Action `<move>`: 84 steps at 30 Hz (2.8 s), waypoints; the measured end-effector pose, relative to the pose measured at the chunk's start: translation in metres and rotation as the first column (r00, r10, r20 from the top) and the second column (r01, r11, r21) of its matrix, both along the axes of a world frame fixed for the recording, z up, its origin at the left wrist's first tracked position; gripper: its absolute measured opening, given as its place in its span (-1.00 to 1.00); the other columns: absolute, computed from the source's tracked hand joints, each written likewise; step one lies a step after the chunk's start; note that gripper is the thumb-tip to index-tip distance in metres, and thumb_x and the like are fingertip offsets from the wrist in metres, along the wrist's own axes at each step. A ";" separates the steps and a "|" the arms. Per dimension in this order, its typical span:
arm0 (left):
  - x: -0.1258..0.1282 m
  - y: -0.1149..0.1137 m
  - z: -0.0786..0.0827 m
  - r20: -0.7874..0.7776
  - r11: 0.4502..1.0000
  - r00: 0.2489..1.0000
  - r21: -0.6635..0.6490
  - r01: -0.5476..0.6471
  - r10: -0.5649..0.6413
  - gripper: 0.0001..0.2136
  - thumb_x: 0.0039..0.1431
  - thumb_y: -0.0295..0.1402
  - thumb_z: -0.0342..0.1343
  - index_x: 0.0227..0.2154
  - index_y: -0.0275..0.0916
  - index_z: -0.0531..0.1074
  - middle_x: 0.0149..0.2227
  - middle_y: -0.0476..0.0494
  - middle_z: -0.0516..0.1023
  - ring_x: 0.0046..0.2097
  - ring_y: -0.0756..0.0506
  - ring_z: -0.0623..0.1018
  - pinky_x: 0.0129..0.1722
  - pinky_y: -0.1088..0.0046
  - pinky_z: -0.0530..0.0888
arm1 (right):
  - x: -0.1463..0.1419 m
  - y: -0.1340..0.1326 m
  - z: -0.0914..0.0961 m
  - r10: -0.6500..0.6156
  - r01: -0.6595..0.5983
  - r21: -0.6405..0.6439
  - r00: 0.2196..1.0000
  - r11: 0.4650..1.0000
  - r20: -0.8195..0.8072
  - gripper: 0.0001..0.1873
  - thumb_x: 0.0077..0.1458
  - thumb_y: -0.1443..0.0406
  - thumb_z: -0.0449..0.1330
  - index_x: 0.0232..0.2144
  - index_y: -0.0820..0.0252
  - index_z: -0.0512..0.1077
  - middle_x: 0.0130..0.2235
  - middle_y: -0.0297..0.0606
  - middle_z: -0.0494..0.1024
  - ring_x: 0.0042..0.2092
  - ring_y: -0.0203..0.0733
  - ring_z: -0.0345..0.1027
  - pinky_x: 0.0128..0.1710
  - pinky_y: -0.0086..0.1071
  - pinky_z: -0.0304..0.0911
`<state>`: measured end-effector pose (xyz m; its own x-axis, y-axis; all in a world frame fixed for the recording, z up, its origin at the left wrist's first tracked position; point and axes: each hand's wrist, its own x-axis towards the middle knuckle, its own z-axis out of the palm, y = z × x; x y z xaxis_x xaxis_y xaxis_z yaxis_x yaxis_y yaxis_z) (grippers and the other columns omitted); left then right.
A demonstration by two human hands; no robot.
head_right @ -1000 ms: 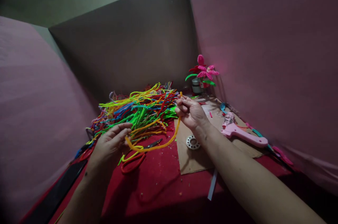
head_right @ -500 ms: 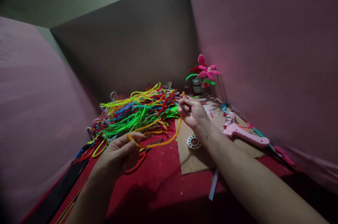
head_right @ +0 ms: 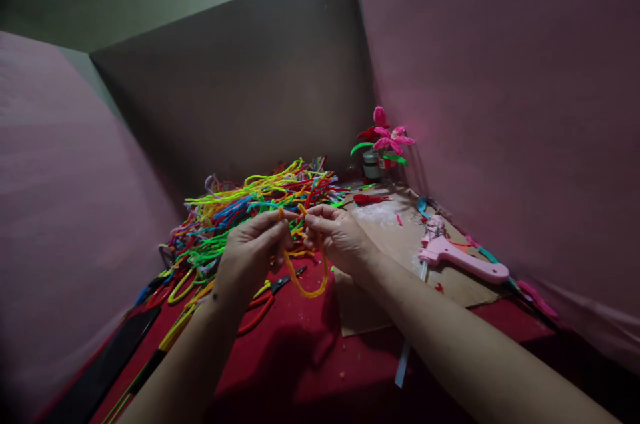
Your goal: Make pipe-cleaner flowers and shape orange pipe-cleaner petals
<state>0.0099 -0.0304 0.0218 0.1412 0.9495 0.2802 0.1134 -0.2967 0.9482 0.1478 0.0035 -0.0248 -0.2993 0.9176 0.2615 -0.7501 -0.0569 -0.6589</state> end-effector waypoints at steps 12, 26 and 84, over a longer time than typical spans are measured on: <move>0.012 0.007 -0.019 0.077 0.996 0.995 -0.063 0.068 -0.063 -0.66 0.03 -0.23 0.11 -0.14 -0.29 0.45 -0.63 0.02 0.41 -0.71 0.06 0.35 -0.77 0.56 0.31 | -0.010 0.000 -0.009 0.081 -0.081 0.010 0.997 0.997 -0.015 -0.74 -0.19 0.32 0.33 -0.51 0.23 0.29 -0.61 -0.43 0.35 -0.61 -0.33 0.23 -0.61 -0.39 0.23; 0.004 0.017 -0.023 0.264 0.997 0.962 -0.029 -0.067 0.072 -0.81 -0.03 -0.26 0.19 -0.40 -0.28 0.48 -0.51 0.03 0.42 -0.52 0.09 0.38 -0.53 0.60 0.34 | -0.010 -0.008 -0.010 0.145 -0.146 -0.016 0.959 0.989 0.245 -0.77 -0.25 0.38 0.31 -0.44 0.26 0.38 -0.50 -0.39 0.39 -0.56 -0.42 0.17 -0.56 -0.48 0.04; 0.006 0.021 -0.026 0.769 0.975 0.637 -0.178 0.134 0.053 -0.74 0.16 -0.25 0.00 -0.55 -0.30 0.26 -0.66 0.12 0.07 -0.66 0.13 0.14 -0.65 0.62 0.22 | -0.024 -0.021 -0.021 0.228 -0.277 0.000 0.792 0.961 0.566 -0.50 0.08 0.00 0.02 -0.69 0.24 0.16 -0.74 -0.47 0.14 -0.72 -0.48 -0.05 -0.73 -0.53 -0.13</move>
